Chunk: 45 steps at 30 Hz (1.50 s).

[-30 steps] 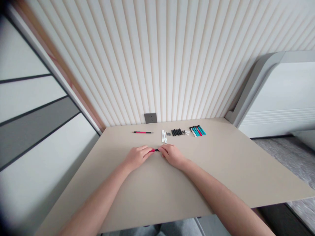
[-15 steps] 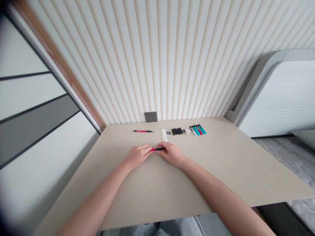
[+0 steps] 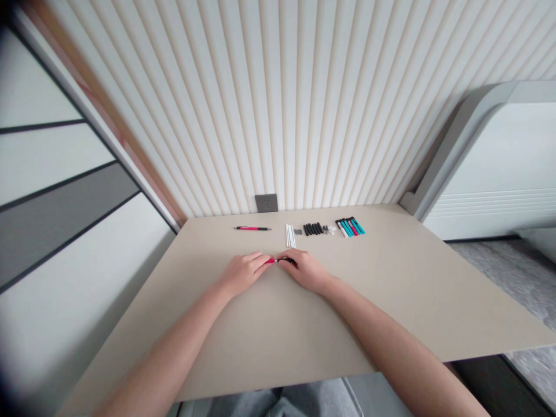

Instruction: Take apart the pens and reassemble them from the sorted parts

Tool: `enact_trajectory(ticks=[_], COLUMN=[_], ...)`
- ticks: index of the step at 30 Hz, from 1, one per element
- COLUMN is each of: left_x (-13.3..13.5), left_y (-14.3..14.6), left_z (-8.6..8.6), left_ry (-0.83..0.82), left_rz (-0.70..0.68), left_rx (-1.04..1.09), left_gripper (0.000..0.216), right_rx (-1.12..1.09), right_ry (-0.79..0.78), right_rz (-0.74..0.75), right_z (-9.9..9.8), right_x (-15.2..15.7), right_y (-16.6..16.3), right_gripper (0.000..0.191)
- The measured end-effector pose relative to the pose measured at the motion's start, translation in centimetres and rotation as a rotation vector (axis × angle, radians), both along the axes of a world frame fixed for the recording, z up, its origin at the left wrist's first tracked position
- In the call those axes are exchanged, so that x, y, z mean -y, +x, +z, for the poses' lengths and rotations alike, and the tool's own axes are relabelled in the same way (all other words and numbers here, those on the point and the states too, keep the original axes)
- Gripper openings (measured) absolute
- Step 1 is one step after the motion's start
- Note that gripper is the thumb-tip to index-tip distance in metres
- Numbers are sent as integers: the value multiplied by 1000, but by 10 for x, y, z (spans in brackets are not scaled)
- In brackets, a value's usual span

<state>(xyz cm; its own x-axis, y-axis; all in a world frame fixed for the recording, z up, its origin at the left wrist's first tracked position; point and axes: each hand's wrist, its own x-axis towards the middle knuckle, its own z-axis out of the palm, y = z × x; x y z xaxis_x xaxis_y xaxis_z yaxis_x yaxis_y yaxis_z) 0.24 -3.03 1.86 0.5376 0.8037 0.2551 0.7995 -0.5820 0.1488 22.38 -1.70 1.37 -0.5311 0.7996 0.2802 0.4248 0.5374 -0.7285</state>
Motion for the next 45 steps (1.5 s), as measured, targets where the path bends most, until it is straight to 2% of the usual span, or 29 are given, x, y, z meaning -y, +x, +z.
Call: enact_trajectory(ticks=[3, 10, 16, 19, 22, 28, 34, 39, 45], left_x=[1, 1, -1, -3, -3, -2, -2, -2, -2], left_y=[1, -3, -4, -4, -4, -1, 0, 1, 1], left_z=[1, 2, 0, -2, -3, -3, -3, -4, -3], left_ry=[-25, -58, -35, -31, -33, -67, -102, -101, -107], left_rz=[19, 47, 164, 243, 296, 280, 271, 269, 250], left_rx=[18, -16, -59, -10, 70, 128, 127, 118, 111], left_gripper=[33, 45, 39, 34, 30, 29, 31, 30, 30], right_rx=[-7, -4, -2, -12, -102, -491, -736, -841, -836], right_ry=[30, 33, 20, 3, -74, -340, -536, -563, -561], right_rz=[-7, -138, -236, -270, -263, -162, -80, -78, -60], right_z=[1, -2, 0, -3, -8, -8, -1, 3, 2], right_x=[0, -9, -17, -19, -20, -19, -18, -18, -18], right_y=[0, 8, 20, 22, 20, 10, 12, 12, 11], right_gripper=[24, 23, 31, 32, 32, 44, 38, 36, 36])
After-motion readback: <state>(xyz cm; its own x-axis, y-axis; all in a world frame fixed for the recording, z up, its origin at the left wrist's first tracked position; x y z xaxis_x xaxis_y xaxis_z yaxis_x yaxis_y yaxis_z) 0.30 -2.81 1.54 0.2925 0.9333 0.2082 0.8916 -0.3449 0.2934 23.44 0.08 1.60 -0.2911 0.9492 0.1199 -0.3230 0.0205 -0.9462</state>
